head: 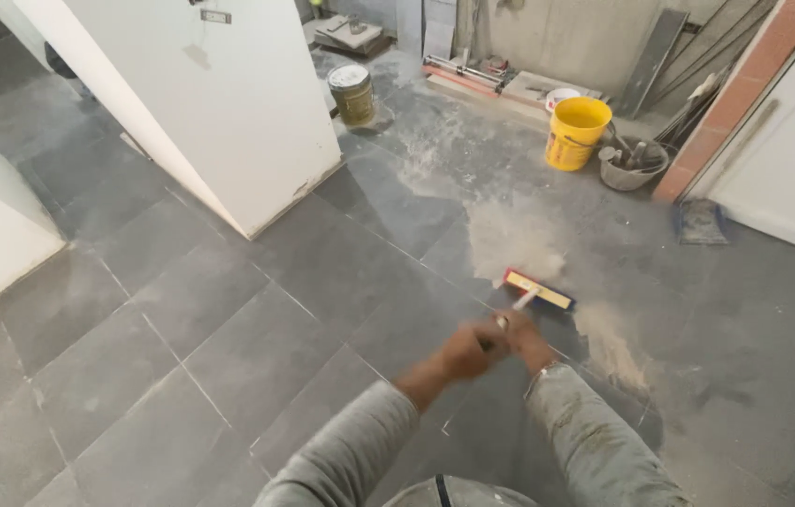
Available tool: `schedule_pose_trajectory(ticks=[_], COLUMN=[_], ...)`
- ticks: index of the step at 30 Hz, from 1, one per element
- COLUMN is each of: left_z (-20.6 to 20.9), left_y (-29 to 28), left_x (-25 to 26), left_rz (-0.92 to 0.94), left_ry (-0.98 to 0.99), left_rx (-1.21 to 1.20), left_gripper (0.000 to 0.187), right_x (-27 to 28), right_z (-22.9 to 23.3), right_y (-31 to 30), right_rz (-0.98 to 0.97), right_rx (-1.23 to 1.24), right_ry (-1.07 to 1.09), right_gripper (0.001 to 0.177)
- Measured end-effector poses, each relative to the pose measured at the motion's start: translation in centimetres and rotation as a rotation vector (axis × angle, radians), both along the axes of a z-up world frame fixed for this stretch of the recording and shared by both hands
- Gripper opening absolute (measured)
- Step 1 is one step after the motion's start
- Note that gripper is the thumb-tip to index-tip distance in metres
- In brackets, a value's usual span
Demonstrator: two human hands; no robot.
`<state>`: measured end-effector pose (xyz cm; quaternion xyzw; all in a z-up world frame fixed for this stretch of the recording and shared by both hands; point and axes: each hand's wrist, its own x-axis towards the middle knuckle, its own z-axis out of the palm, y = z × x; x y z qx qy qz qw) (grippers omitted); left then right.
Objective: Fitting and adjusting small rectangular tiles as baseboards along the bottom of a wall in a construction setting.
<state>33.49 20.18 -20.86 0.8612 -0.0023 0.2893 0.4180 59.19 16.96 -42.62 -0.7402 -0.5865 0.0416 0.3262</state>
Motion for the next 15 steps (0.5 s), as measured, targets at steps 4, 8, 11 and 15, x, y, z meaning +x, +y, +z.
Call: schedule_pose_trajectory(ticks=[4, 8, 11, 15], left_z=[9.3, 17.8, 17.3, 12.4], left_y=[1.1, -0.6, -1.5, -2.7], left_x=[2.0, 2.4, 2.9, 2.9], left_rz=[0.141, 0.266, 0.318, 0.235], left_ry=[-0.028, 0.041, -0.068, -0.230], left_rx=[-0.295, -0.336, -0.290, -0.195], left_gripper=[0.036, 0.048, 0.050, 0.044], right_x=[-3.7, -7.0, -7.2, -6.8], right_z=[11.3, 21.9, 20.7, 16.2], right_y=[2.4, 0.9, 0.4, 0.2], right_rz=[-0.061, -0.165, -0.015, 0.079], right_rx=[-0.083, -0.206, 0.105, 0.199], right_ry=[-0.282, 0.093, 0.037, 0.097], right_gripper=[0.022, 0.044, 0.032, 0.032])
